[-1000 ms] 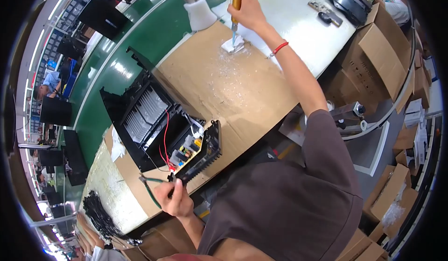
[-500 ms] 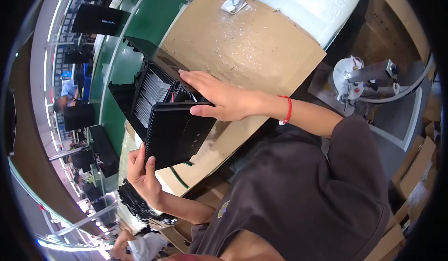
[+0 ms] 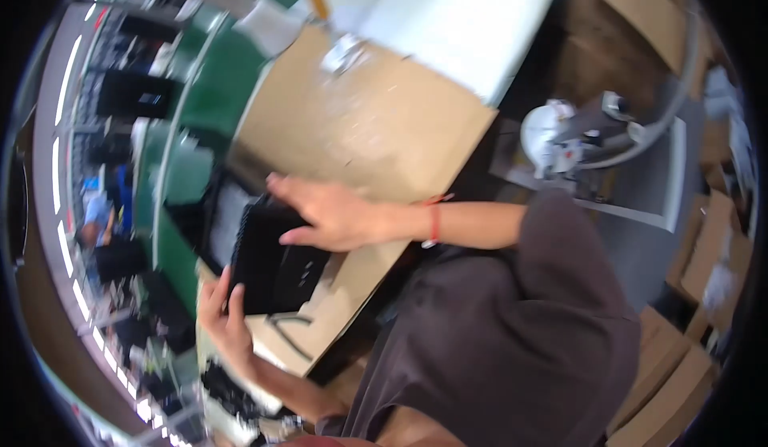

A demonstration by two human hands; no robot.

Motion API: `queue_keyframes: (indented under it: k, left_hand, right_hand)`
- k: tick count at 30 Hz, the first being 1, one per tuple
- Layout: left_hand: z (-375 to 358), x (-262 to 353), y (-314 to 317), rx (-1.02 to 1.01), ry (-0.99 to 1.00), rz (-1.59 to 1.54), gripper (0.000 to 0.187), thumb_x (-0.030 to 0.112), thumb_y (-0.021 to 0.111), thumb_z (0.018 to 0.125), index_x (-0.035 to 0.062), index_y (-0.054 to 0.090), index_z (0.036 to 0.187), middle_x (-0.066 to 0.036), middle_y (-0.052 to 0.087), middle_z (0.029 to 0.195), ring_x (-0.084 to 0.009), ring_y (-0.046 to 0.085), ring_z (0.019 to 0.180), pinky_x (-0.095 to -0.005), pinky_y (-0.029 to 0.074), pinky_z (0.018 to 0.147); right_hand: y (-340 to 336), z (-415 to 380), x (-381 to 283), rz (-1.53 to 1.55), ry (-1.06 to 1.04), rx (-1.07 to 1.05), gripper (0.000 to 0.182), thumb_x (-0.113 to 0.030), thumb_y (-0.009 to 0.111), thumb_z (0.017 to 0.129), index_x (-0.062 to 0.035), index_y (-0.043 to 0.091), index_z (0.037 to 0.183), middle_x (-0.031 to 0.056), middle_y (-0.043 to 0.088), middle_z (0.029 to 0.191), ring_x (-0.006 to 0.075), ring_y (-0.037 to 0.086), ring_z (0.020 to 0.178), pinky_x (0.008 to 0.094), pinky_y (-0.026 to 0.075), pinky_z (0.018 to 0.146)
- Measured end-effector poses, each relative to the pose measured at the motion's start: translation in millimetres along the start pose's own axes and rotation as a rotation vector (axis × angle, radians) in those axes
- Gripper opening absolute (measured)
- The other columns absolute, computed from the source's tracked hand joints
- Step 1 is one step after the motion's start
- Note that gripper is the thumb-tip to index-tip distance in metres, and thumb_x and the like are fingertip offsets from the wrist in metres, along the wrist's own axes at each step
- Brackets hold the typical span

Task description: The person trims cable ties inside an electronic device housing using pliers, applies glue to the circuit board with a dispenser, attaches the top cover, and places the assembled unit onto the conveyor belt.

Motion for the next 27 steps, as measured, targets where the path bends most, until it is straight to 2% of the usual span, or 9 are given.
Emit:
queue_keyframes:
  k: [4,8,10,17,20,22,23,24,27]
  left_hand:
    - [-38.2,-23.9,-3.8,0.519,-0.097,-0.046,0.052,0.000,0.066,0.080,0.0036,0.053,0.130,-0.010,0.054,0.116,-0.0197,0.052,0.101,-0.0302,0.045,0.085]
    - [-71.3,-90.1,18.7,0.624,-0.178,-0.473,0.062,0.026,0.069,0.087,-0.0055,0.041,0.133,-0.015,0.051,0.126,-0.0242,0.052,0.111,-0.0361,0.046,0.093]
    - [-85.6,-159.5,52.3,0.584,-0.333,-0.824,0.062,0.037,0.065,0.089,-0.0111,0.045,0.123,-0.017,0.057,0.118,-0.0253,0.058,0.104,-0.0367,0.048,0.093]
    - [-86.9,-104.6,55.9,0.513,-0.408,-0.349,0.042,0.022,0.066,0.088,-0.0098,0.058,0.114,-0.014,0.063,0.110,-0.0217,0.060,0.096,-0.0327,0.047,0.089]
    - [-88.6,-87.1,23.2,0.526,-0.161,-0.422,0.039,0.013,0.070,0.083,-0.0074,0.058,0.115,-0.012,0.064,0.106,-0.0190,0.060,0.090,-0.0308,0.048,0.085]
    - [-80.8,-72.1,-34.3,0.470,-0.271,-0.378,0.041,0.017,0.067,0.087,-0.0076,0.056,0.118,-0.013,0.064,0.108,-0.0187,0.061,0.092,-0.0299,0.048,0.085]
    - [-68.4,-30.6,-69.6,0.509,-0.242,-0.416,0.044,0.024,0.064,0.090,-0.0088,0.056,0.119,-0.013,0.065,0.108,-0.0187,0.062,0.094,-0.0282,0.048,0.085]
    - [-53.5,-23.5,-109.0,0.580,-0.142,-0.269,0.047,0.029,0.063,0.091,-0.0091,0.057,0.117,-0.012,0.065,0.107,-0.0172,0.062,0.093,-0.0266,0.048,0.084]
    - [17.9,29.4,-135.0,0.036,-0.269,-0.834,0.047,0.038,0.059,0.092,-0.0033,0.061,0.113,-0.008,0.067,0.097,-0.0139,0.064,0.094,-0.0275,0.050,0.083]
  right_hand:
    - [-0.5,0.5,2.5,-0.071,0.085,-0.052,0.075,-0.049,0.048,0.094,0.0081,0.029,0.139,0.0268,0.035,0.143,0.0409,0.043,0.125,0.0419,0.038,0.104]
    - [-0.6,-0.4,1.3,-0.066,0.103,-0.105,0.077,-0.050,0.047,0.094,0.0100,0.027,0.139,0.0274,0.035,0.143,0.0415,0.045,0.124,0.0429,0.040,0.102]
    - [3.8,0.1,6.7,-0.056,0.131,-0.191,0.078,-0.047,0.051,0.093,0.0115,0.028,0.138,0.0288,0.041,0.138,0.0415,0.047,0.121,0.0434,0.041,0.099]
    - [-1.4,17.9,-6.4,-0.232,-0.037,-0.437,0.058,-0.041,0.060,0.088,0.0097,0.048,0.112,0.0297,0.061,0.090,0.0473,0.059,0.084,0.0470,0.049,0.073]
    - [-22.6,30.5,-64.6,-0.483,-0.090,-0.568,0.055,-0.045,0.058,0.088,0.0077,0.051,0.101,0.0273,0.062,0.082,0.0465,0.060,0.077,0.0483,0.049,0.068]
    - [-49.0,64.9,-145.6,-0.678,-0.210,-0.566,0.055,-0.049,0.055,0.088,0.0060,0.057,0.090,0.0245,0.062,0.072,0.0450,0.060,0.071,0.0491,0.049,0.066]
    - [-63.4,87.7,-179.1,-0.673,-0.381,-0.257,0.057,-0.051,0.053,0.089,0.0041,0.062,0.076,0.0227,0.060,0.063,0.0435,0.060,0.068,0.0478,0.050,0.064]
    - [-62.8,120.4,-189.9,-0.721,-0.246,-0.334,0.058,-0.053,0.050,0.089,0.0023,0.066,0.083,0.0237,0.061,0.067,0.0409,0.062,0.067,0.0445,0.050,0.064]
    - [-73.1,192.5,-187.1,-0.597,-0.028,-0.375,0.065,-0.060,0.043,0.091,-0.0002,0.061,0.111,0.0172,0.067,0.080,0.0293,0.066,0.065,0.0393,0.051,0.062]
Point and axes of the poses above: each hand's wrist, its own z-axis towards the middle knuckle, its own y-axis out of the palm, x = y × z, the point moved 9 cm from there along z, towards the middle knuckle
